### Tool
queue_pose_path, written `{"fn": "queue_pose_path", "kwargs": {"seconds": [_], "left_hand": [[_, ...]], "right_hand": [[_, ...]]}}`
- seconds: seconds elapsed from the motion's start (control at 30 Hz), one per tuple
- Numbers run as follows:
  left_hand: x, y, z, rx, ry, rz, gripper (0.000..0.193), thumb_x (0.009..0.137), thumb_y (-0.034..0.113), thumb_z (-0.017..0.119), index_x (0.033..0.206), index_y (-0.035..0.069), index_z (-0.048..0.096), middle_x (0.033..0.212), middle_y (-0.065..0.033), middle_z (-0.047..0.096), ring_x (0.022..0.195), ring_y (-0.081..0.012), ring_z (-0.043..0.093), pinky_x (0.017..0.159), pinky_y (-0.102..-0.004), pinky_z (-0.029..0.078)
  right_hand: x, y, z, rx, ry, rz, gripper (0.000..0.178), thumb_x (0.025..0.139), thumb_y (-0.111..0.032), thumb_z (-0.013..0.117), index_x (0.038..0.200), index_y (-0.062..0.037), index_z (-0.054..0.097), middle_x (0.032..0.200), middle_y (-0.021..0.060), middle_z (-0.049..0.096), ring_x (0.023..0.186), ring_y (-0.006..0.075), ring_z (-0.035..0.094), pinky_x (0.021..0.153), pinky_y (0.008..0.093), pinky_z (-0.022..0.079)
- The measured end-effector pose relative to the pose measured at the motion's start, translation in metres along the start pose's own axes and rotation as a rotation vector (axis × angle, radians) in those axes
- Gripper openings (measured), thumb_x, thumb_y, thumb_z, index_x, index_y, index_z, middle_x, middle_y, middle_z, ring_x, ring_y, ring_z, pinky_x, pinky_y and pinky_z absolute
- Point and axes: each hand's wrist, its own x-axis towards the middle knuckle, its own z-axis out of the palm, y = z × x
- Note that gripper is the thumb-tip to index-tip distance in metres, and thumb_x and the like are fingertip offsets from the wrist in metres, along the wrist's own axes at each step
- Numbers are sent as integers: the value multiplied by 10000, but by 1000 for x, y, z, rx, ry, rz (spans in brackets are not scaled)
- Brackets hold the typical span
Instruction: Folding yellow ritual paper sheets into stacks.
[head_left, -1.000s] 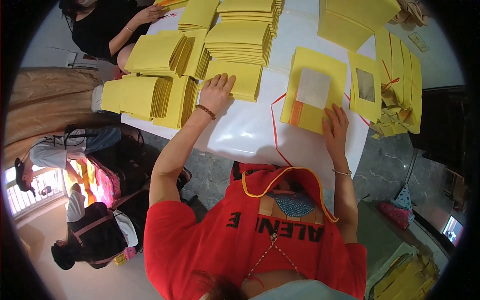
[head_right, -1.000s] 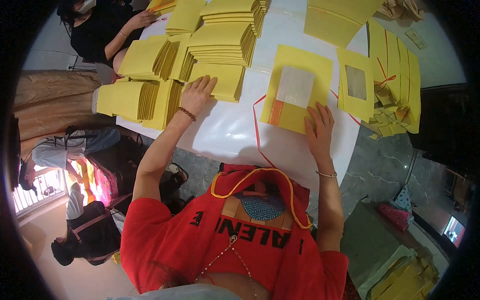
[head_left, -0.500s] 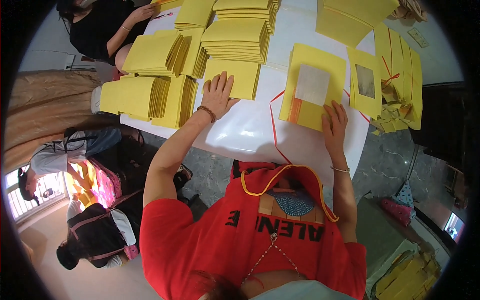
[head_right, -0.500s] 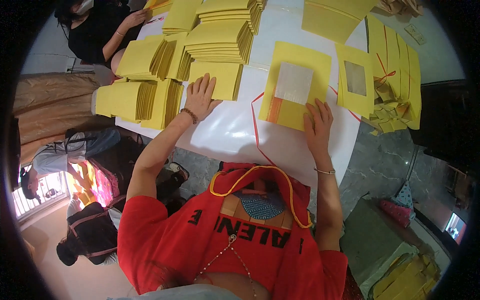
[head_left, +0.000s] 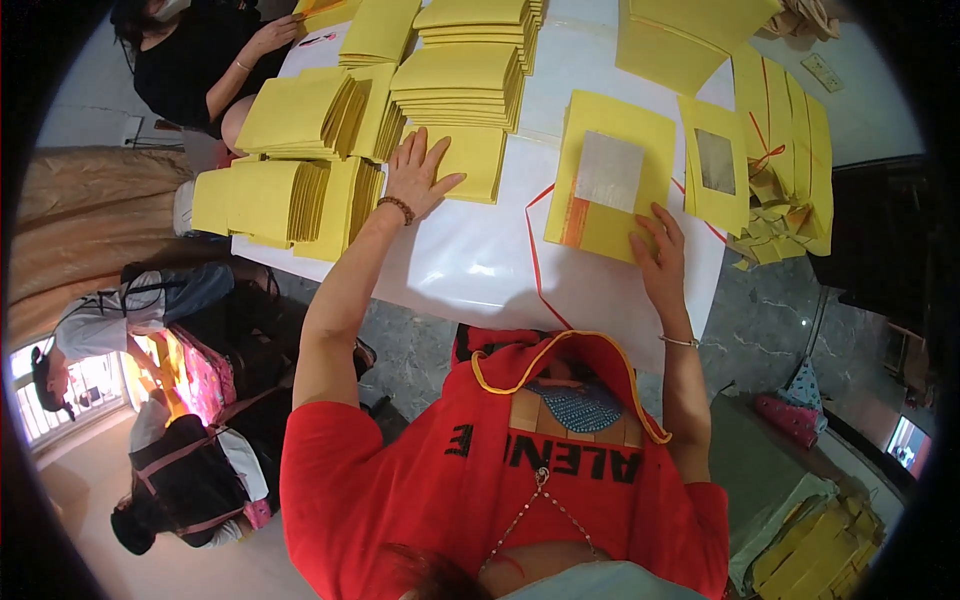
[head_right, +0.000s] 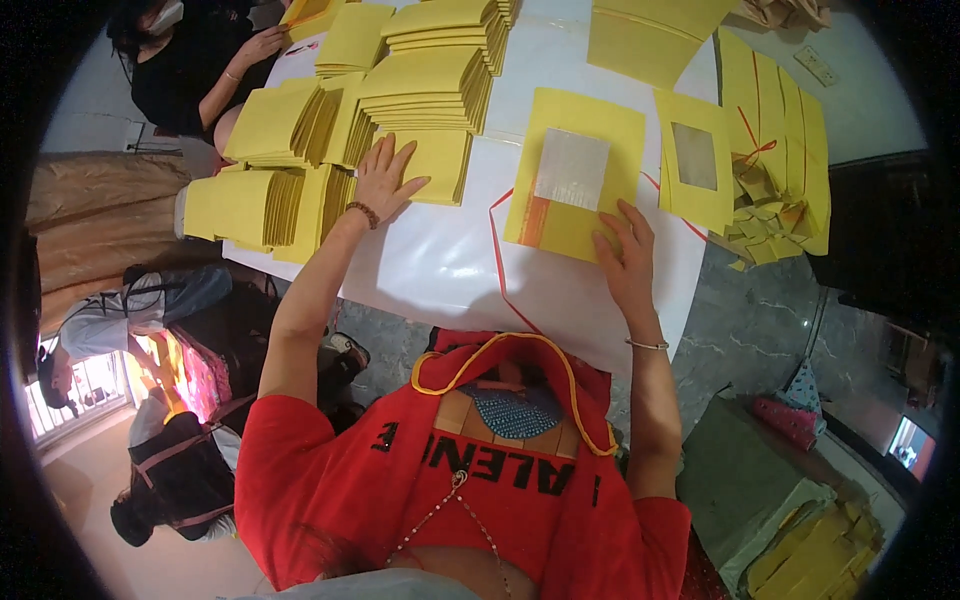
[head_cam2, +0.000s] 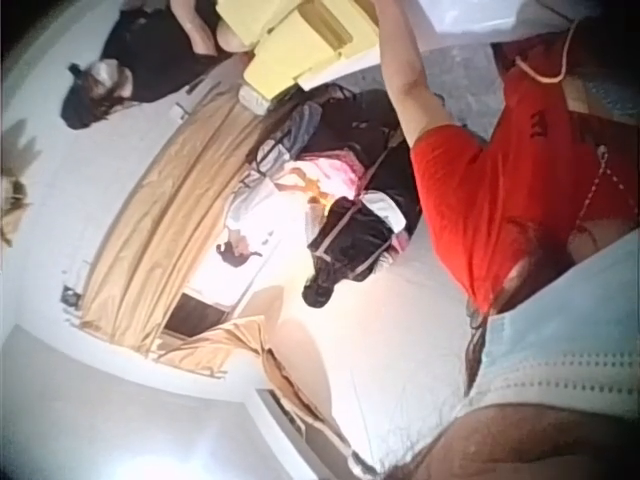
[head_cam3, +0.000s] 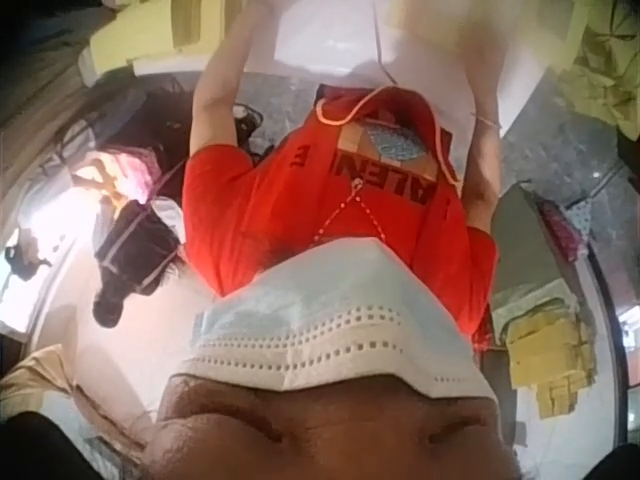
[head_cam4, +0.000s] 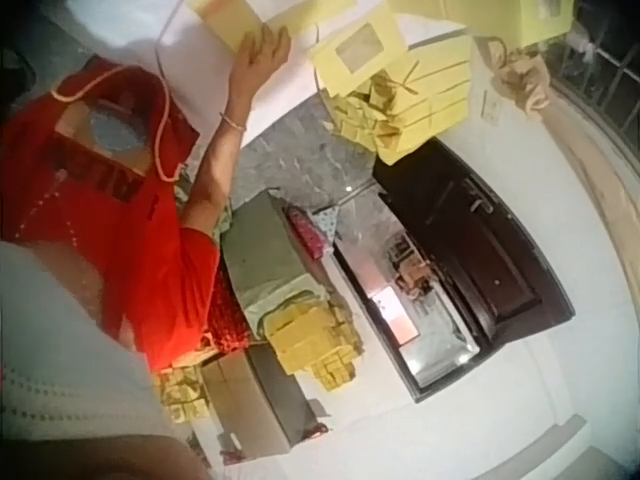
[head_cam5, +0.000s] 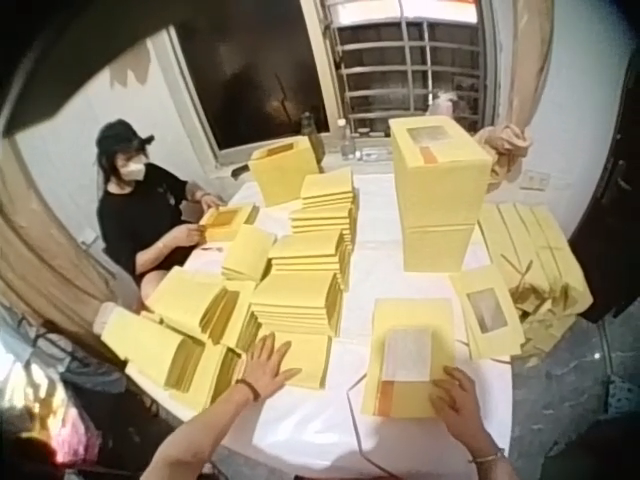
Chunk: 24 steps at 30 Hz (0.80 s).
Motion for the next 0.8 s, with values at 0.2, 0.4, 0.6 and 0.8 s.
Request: {"fn": "queue_pose_path", "kwargs": {"seconds": [0.2, 0.4, 0.6, 0.8], "left_hand": [[3, 3, -21, 117, -113, -9, 671, 847, 597, 440, 1374, 188, 365, 1452, -191, 239, 1335, -349, 213, 1051, -531, 165], [16, 43, -48, -135, 134, 68, 468, 851, 419, 551, 1208, 117, 550, 1331, -180, 436, 1199, -333, 423, 985, -465, 311], [2, 144, -47, -554, -3, 579, 401, 750, 202, 692, 1099, 42, 577, 1089, -134, 567, 1008, -305, 520, 855, -381, 427], [4, 155, -40, -406, -33, 667, 325, 775, 165, 666, 1067, 41, 597, 979, -111, 588, 897, -289, 548, 782, -365, 463]], "right_hand": [[8, -3, -4, -164, 27, -108, 332, 795, -208, 656, 1110, -109, 616, 1337, 84, 434, 1285, 297, 331, 1037, 429, 275], [15, -6, -8, -285, -161, -125, 375, 801, -293, 645, 1130, -119, 600, 1342, 77, 431, 1316, 293, 306, 1026, 447, 269], [15, -4, -7, -184, -188, -109, 399, 800, -292, 649, 1146, -103, 587, 1356, 98, 417, 1322, 316, 293, 1031, 438, 287], [15, -3, -10, -90, -240, -63, 444, 789, -280, 665, 1183, -96, 572, 1384, 132, 384, 1343, 335, 243, 1069, 423, 264]]}}
